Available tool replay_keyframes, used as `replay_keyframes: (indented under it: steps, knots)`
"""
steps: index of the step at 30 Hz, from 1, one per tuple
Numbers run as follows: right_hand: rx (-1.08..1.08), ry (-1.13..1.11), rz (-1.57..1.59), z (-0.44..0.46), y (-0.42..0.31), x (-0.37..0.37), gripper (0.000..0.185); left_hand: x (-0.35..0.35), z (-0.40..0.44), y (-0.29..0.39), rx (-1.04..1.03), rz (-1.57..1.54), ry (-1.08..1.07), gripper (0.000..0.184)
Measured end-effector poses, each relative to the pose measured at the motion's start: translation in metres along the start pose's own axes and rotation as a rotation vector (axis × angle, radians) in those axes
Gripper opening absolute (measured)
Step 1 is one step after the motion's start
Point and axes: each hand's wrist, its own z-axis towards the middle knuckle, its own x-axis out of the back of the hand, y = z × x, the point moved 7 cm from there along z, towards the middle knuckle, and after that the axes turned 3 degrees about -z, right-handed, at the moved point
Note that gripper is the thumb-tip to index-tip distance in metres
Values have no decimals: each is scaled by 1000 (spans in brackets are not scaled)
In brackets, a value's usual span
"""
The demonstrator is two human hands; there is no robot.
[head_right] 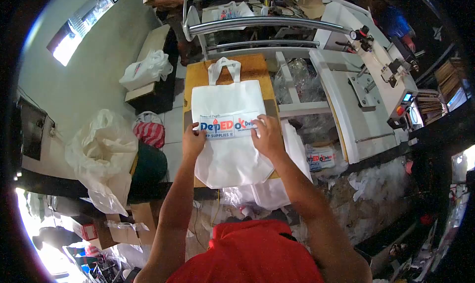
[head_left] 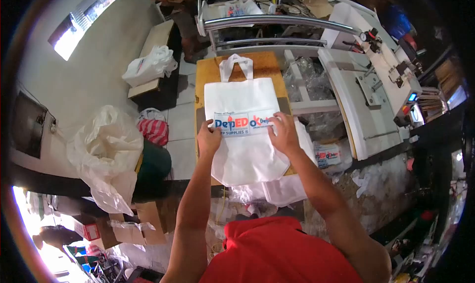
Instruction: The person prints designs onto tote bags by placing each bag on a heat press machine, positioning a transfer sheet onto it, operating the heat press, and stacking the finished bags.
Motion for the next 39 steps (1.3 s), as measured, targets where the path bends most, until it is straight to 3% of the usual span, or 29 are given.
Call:
replay_keyframes:
  steps: [2, 4, 8, 10, 39]
  knots:
    - [1, -66, -4, -9, 2, -19, 29, 5, -3, 2, -42, 94, 41, 41]
    - [-20, -84, -37, -17, 7, -31, 31, 16, -13, 17, -213, 263, 126, 40]
    - [-47, -108, -100, -24, 11, -38, 37, 22, -37, 25, -280, 432, 110, 36]
    - [-58, -126, -120, -25, 10, -38, 39, 18, -47, 26, -442, 467, 135, 33]
    - [-86, -63, -85, -29, 15, -39, 42, 17, -54, 11, -436, 408, 171, 35]
